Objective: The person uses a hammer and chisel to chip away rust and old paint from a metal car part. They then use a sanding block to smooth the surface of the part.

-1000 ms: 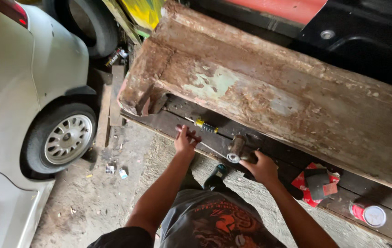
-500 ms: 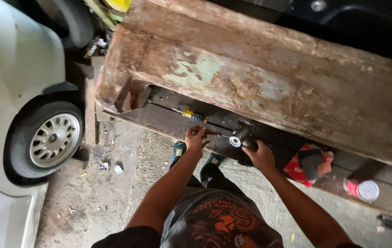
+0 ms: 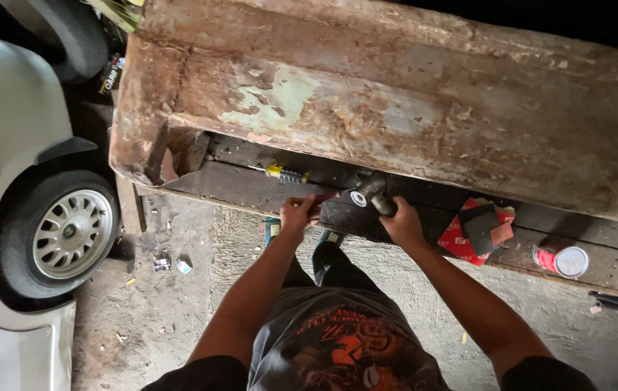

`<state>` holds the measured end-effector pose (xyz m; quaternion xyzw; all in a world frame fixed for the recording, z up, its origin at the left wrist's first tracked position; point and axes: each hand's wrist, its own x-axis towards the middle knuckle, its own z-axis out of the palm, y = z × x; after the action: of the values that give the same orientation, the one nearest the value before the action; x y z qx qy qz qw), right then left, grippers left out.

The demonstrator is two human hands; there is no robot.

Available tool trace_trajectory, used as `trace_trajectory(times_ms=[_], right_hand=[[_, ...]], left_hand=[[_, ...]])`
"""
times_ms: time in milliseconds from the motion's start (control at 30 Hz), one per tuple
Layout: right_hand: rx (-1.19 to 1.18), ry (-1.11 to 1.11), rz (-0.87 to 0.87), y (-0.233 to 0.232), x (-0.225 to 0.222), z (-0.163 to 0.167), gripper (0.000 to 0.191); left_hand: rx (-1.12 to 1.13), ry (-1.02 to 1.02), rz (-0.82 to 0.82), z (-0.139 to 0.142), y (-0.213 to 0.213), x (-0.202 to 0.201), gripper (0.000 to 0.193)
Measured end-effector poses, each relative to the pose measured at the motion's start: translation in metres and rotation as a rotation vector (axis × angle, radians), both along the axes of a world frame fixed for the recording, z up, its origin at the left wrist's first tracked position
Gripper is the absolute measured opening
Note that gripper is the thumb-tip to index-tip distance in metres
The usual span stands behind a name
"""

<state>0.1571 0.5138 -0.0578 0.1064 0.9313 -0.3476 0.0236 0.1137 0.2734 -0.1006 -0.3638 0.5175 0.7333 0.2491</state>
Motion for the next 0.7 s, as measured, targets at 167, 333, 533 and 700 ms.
trace_trajectory(times_ms=[167, 333, 533, 700], right_hand=[[0.057, -0.070, -0.107, -0.014, -0.008, 0.001, 0.056], [0.018, -0.096, -0.128, -0.025, -0.015, 0.004, 0.057], [-0.003, -0.004, -0.076, -0.019, -0.011, 0.004, 0.057], [0.049, 0.035, -0.052, -0.016, -0.014, 0.006, 0.055]], left_hand=[[-0.104, -0.026, -0.039, -0.004, -0.001, -0.004, 0.041], [-0.192, -0.045, -0.072, -0.008, -0.002, -0.011, 0.044], [-0.183, -0.102, -0.148, -0.010, -0.005, -0.008, 0.045], [-0.127, -0.108, -0.123, -0.008, 0.008, -0.012, 0.042]])
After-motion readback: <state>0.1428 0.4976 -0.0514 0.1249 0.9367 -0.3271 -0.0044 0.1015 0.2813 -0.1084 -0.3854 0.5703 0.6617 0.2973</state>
